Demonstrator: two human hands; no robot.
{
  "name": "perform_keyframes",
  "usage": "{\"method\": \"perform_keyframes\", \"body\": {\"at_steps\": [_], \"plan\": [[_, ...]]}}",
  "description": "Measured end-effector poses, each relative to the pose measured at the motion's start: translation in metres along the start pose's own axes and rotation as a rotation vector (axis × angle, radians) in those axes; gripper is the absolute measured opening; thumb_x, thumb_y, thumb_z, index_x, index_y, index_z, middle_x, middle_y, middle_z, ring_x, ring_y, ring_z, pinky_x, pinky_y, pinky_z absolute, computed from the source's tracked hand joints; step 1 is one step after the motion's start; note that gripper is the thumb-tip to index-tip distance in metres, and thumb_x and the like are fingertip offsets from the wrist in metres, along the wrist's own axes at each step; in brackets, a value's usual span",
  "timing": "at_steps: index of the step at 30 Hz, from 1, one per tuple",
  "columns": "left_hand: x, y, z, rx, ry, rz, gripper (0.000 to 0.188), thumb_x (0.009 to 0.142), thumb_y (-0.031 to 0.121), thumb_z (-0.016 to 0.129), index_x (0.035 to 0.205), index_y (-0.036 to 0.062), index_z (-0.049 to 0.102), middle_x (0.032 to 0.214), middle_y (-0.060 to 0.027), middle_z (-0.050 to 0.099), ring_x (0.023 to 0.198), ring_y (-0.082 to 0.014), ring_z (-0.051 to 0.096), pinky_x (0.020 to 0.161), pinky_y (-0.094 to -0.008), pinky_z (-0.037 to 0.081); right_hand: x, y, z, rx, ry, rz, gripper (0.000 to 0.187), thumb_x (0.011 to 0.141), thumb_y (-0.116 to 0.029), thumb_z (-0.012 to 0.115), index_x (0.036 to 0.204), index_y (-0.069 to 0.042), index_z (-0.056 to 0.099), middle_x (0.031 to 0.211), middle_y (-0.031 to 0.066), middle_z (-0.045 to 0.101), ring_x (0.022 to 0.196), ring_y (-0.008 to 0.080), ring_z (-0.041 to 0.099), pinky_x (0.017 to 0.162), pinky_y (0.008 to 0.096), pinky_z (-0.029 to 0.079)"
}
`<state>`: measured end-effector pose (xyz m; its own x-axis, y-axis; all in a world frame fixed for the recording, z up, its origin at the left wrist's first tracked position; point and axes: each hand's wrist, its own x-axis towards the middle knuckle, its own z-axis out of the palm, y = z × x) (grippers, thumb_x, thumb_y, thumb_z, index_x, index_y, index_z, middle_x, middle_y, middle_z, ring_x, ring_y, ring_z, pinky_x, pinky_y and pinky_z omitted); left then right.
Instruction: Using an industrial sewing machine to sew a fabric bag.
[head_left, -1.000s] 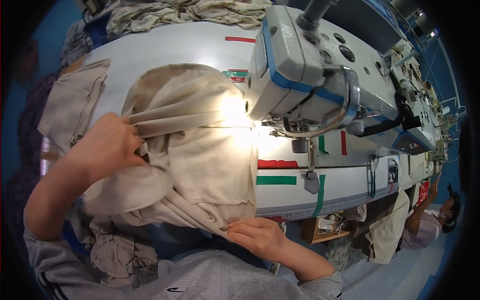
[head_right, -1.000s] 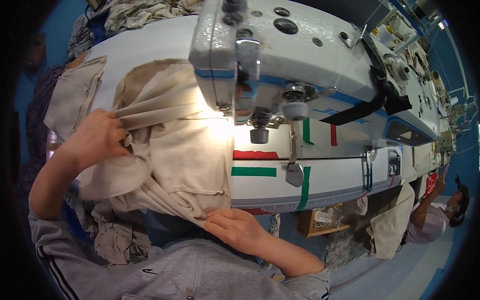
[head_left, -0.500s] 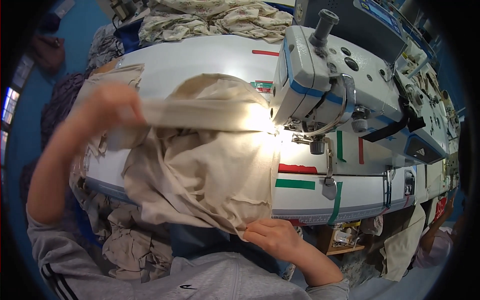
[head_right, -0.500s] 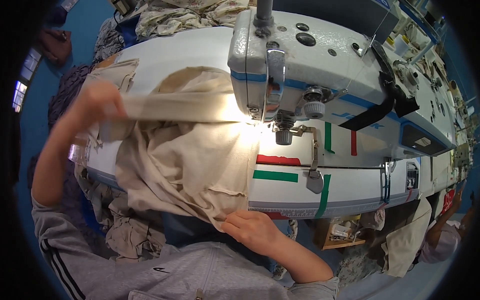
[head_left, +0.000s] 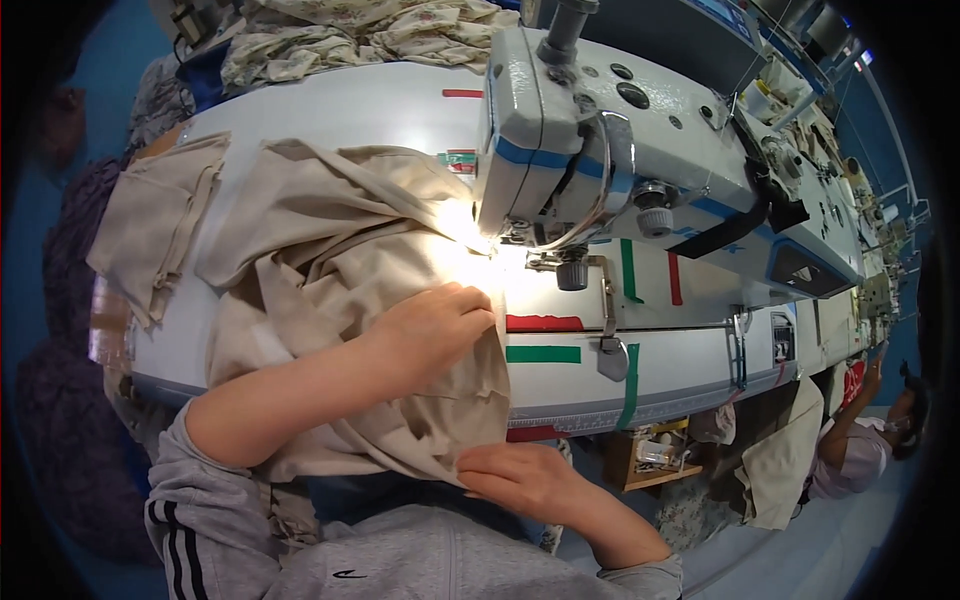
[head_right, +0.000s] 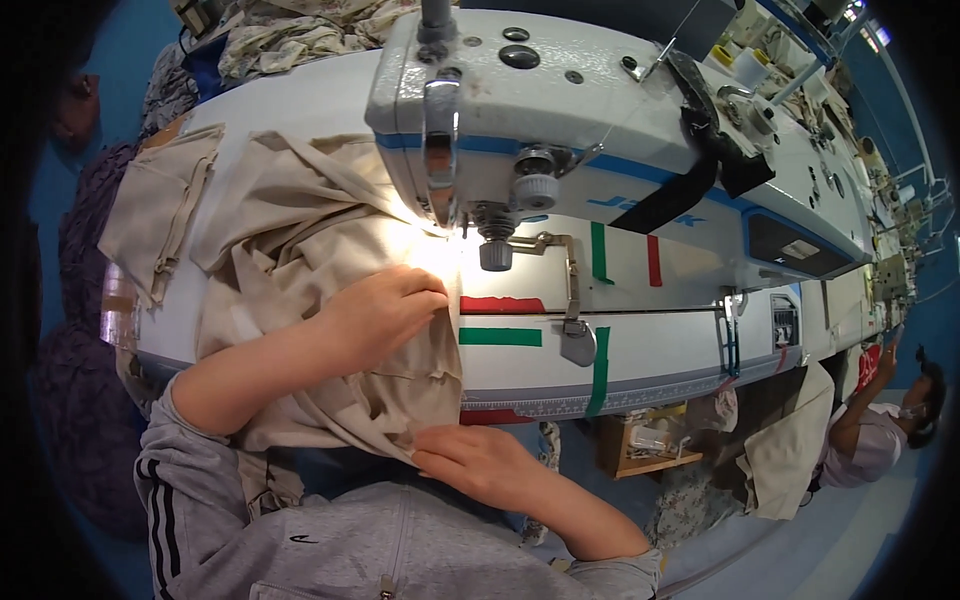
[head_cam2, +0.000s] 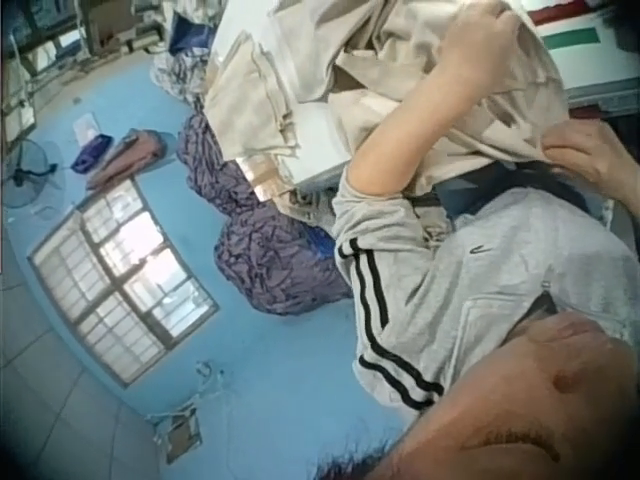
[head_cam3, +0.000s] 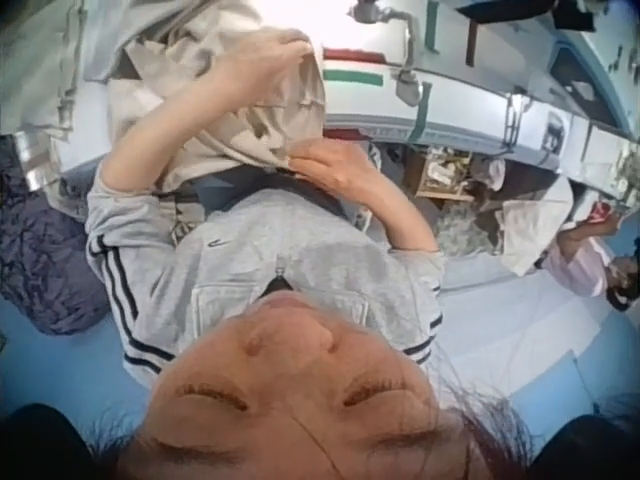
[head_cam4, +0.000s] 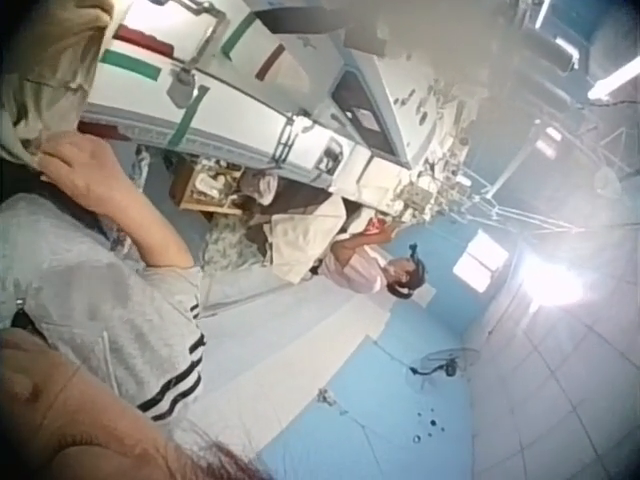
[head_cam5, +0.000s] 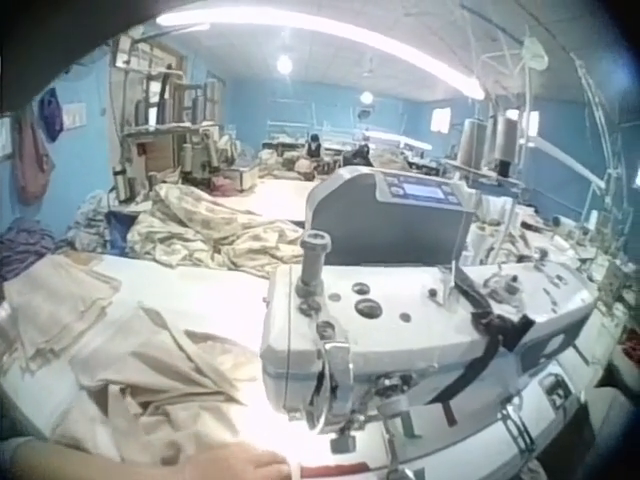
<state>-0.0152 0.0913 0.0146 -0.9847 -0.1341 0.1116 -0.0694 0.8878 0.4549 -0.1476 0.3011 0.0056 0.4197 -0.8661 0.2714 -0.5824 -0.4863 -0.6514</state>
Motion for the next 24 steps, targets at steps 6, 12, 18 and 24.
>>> {"method": "perform_keyframes", "body": {"at_steps": [6, 12, 18, 24], "plan": [[-0.001, -0.014, 0.020, 0.015, 0.181, 0.151, 0.034, 0.085, 0.006, 0.056, 0.118, -0.0003, 0.060, 0.128, -0.0117, 0.057, 0.121, -0.0254, 0.054, 0.101, -0.0362, 0.045, -0.029, 0.056, -0.054, -0.521, 0.491, 0.581, 0.046, 0.074, 0.003, 0.068, 0.119, -0.007, 0.061, 0.118, 0.0133, 0.060, 0.109, 0.0315, 0.060, 0.091, 0.0401, 0.051], [0.001, -0.017, 0.025, -0.003, 0.210, 0.127, 0.045, 0.086, 0.009, 0.059, 0.130, 0.0013, 0.055, 0.134, -0.0099, 0.056, 0.123, -0.0236, 0.053, 0.102, -0.0364, 0.044, 0.044, 0.049, -0.020, -0.256, 0.394, 0.491, 0.055, 0.073, 0.007, 0.063, 0.127, -0.003, 0.056, 0.119, 0.0125, 0.056, 0.109, 0.0317, 0.056, 0.093, 0.0411, 0.048], [-0.004, -0.027, 0.011, 0.073, 0.135, 0.126, 0.065, 0.077, 0.023, 0.071, 0.136, 0.0064, 0.052, 0.136, -0.0081, 0.055, 0.124, -0.0234, 0.052, 0.107, -0.0401, 0.040, 0.046, 0.052, -0.009, -0.493, 0.393, 0.187, 0.040, 0.073, -0.002, 0.064, 0.113, -0.003, 0.064, 0.115, 0.0102, 0.059, 0.107, 0.0270, 0.060, 0.084, 0.0374, 0.053], [0.003, -0.025, 0.003, 0.277, 0.115, 0.096, 0.059, 0.074, 0.030, 0.074, 0.128, 0.0087, 0.059, 0.121, 0.0004, 0.055, 0.111, -0.0185, 0.051, 0.097, -0.0360, 0.044, 0.048, 0.052, -0.008, -0.443, 0.372, 0.171, 0.034, 0.072, -0.009, 0.064, 0.105, -0.003, 0.066, 0.111, 0.0068, 0.063, 0.107, 0.0233, 0.062, 0.080, 0.0331, 0.054]]}}
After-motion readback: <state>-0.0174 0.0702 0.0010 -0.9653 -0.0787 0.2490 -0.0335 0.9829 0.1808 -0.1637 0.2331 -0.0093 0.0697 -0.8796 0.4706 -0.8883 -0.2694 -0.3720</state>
